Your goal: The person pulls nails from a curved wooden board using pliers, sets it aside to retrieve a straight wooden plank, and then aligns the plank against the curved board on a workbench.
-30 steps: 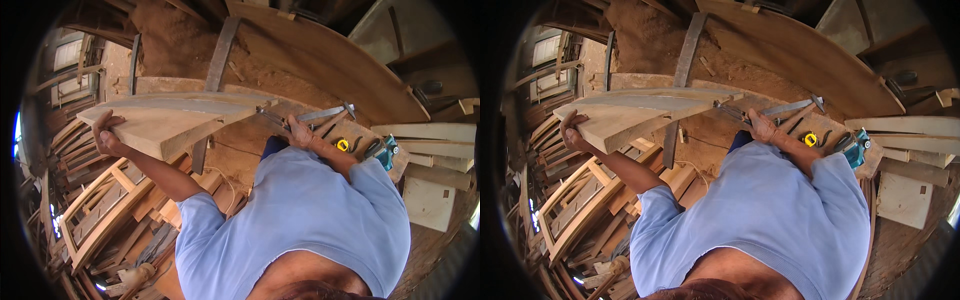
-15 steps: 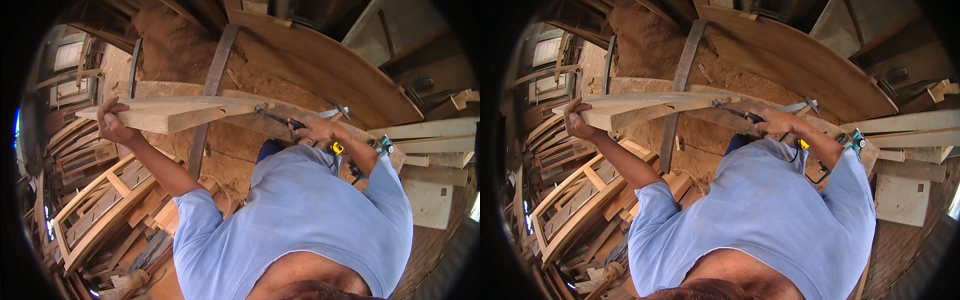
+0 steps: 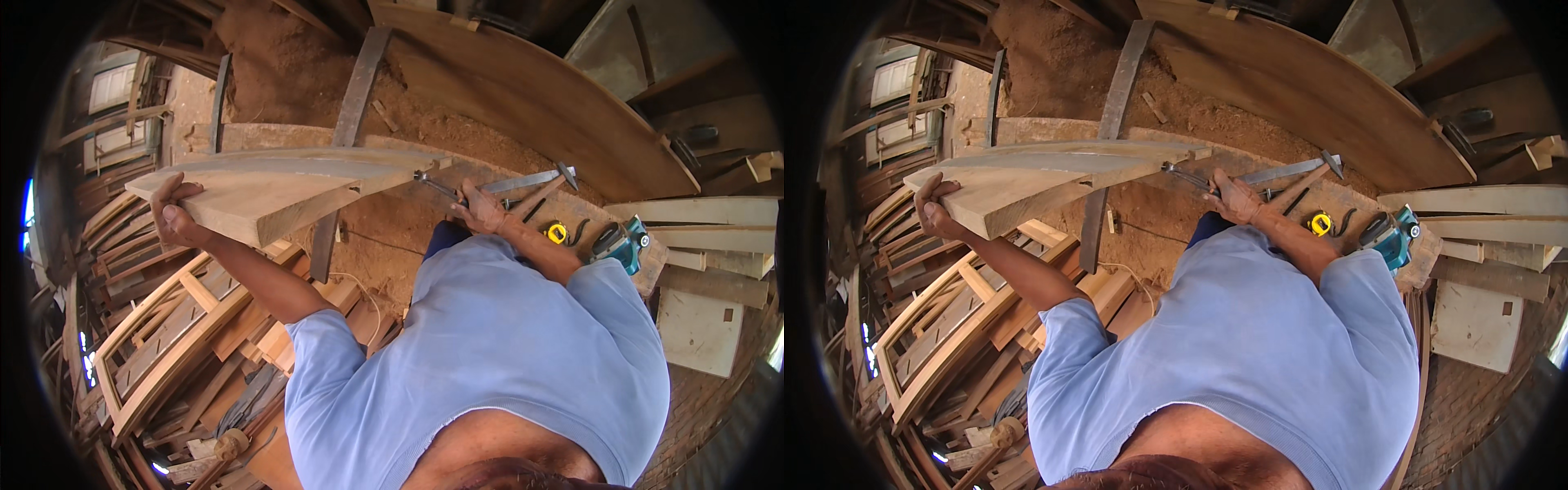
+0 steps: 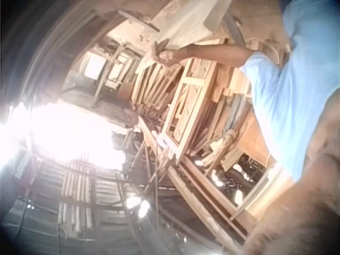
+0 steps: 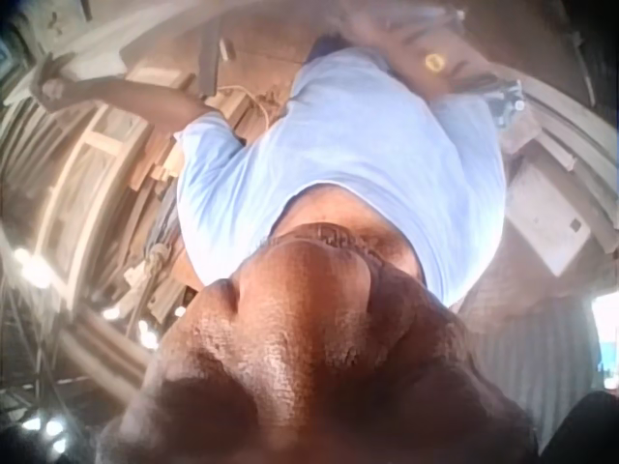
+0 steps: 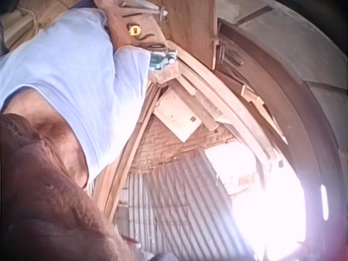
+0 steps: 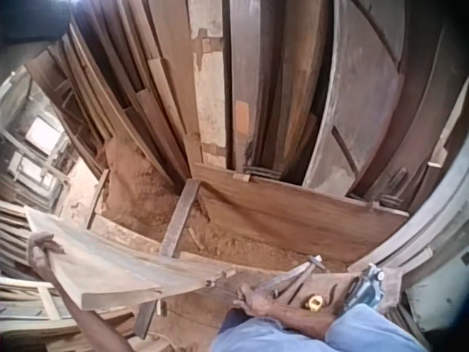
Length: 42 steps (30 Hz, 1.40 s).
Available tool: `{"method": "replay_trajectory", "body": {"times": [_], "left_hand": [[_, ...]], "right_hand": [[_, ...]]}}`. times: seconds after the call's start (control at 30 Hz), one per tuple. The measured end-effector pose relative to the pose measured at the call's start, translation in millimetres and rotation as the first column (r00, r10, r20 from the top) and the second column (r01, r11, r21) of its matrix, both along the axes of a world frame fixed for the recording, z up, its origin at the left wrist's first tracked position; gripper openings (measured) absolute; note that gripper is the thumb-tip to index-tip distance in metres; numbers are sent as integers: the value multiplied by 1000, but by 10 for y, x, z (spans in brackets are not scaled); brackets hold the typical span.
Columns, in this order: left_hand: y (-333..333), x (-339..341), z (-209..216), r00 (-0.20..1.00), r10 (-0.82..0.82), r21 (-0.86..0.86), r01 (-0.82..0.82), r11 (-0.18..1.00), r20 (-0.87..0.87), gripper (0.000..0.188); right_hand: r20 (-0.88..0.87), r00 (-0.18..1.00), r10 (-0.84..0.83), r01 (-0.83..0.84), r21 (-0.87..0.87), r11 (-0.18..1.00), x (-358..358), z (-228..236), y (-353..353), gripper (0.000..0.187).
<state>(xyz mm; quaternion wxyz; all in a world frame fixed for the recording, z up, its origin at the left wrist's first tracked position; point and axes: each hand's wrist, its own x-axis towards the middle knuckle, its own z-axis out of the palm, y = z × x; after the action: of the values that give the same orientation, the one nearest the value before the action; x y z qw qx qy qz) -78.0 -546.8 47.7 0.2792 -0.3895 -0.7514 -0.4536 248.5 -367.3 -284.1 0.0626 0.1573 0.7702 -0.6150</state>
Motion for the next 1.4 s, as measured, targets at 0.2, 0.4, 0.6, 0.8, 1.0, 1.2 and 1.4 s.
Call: {"method": "replay_trajectory", "body": {"times": [0.2, 0.4, 0.6, 0.8, 1.0, 1.2, 1.4], "left_hand": [[-61, -34, -24, 999, -34, 26, 34, 999, 9, 50], [67, 90, -41, 1000, 0, 65, -1, 998, 29, 49], [62, 97, -7, 999, -21, 55, 19, 998, 39, 49], [67, 123, 9, 999, -30, 24, 29, 999, 32, 49], [111, 146, -44, 999, -31, 60, 30, 998, 14, 48], [111, 130, -37, 1000, -22, 45, 22, 999, -6, 48], [164, 116, -7, 1000, -19, 51, 18, 999, 24, 49]], "right_hand": [[10, 998, 55, -56, 119, 991, 102, 170, 153, 31], [16, 954, 300, -276, -345, 897, 213, 724, 606, 33], [77, 964, 253, -264, 225, 938, 168, 681, 619, 34], [212, 952, 221, -270, 239, 933, 83, 551, 503, 34], [29, 959, 284, -285, 147, 947, 67, 943, 562, 25], [-52, 969, 242, -236, 94, 967, -52, 725, 544, 24], [79, 996, -52, 45, 81, 996, -8, -156, 31, 30]]}}
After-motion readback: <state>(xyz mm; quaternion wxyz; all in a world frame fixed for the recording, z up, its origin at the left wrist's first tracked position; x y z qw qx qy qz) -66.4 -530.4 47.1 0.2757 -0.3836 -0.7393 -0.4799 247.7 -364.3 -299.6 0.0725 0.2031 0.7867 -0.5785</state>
